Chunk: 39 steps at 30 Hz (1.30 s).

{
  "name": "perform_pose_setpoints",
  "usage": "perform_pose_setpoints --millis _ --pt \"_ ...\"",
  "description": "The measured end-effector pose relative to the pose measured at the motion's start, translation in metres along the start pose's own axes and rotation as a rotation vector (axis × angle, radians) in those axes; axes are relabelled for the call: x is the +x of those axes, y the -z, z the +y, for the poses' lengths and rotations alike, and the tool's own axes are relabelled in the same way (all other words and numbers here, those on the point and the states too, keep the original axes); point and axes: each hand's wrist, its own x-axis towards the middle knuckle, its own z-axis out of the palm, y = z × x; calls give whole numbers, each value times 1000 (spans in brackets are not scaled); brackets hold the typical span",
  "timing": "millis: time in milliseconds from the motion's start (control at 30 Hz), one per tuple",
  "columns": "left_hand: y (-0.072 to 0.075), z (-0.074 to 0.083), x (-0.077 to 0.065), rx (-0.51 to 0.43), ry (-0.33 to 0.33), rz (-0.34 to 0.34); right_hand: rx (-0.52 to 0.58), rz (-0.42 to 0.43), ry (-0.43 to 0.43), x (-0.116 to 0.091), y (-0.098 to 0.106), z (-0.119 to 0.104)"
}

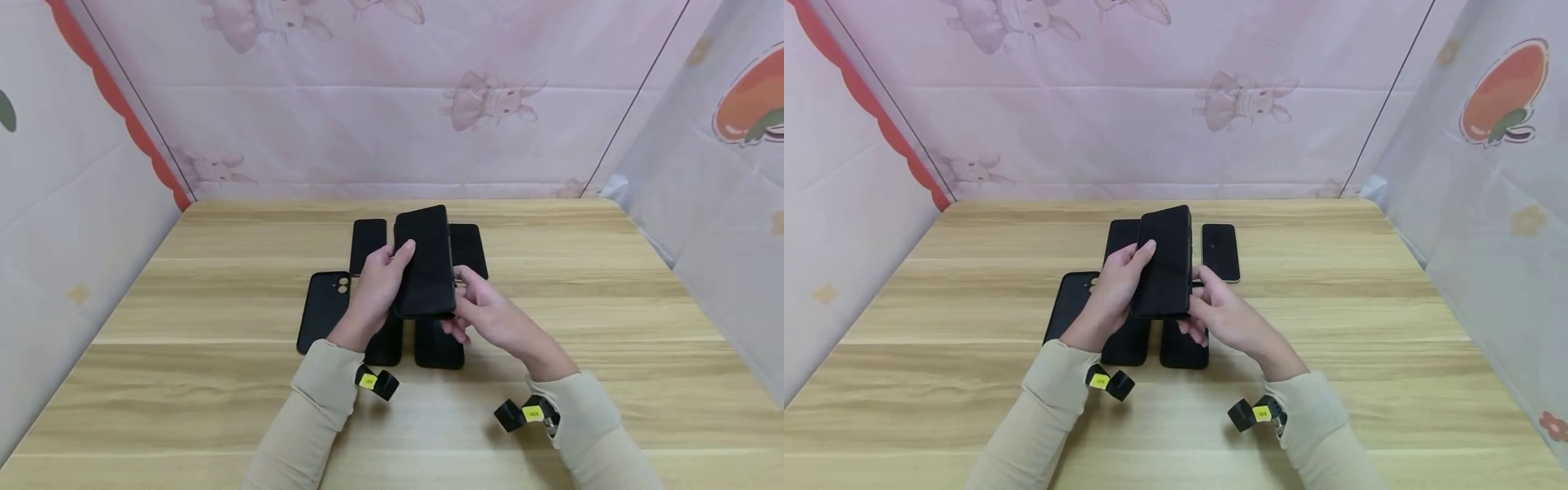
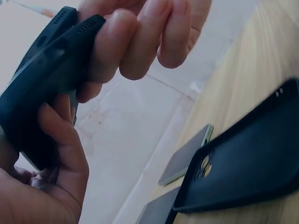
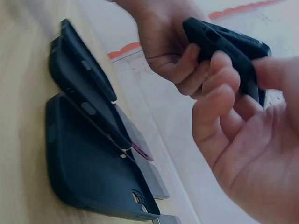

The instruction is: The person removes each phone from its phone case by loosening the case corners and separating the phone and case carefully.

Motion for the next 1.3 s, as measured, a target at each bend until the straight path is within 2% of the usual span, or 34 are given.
perform_pose_setpoints --millis 133,333,400,567,633,800,933,1067,1200,1300 --pt "-1 -2 2 79 -3 20 -73 72 -63 2 -4 0" --pt "-5 -3 2 143 -9 8 -147 208 -95 4 -6 3" --pt "-6 -3 1 164 -20 5 -240 292 -57 6 -6 4" --pt "-5 -4 2 178 -4 23 -492 531 114 7 -7 5" --pt "-4 -4 2 170 11 19 -533 572 155 7 -7 4" --pt "-4 -5 1 162 21 -4 -577 575 181 4 -3 1" --pt "-3 -6 1 186 5 -3 -574 533 116 1 1 -2" --pt "-4 -9 1 225 -24 12 -450 456 -11 -2 5 -5" --pt "-5 -10 2 286 -40 23 -268 374 -131 -3 6 -7" --pt "-5 -11 2 348 -51 31 -203 337 -202 -2 7 -7"
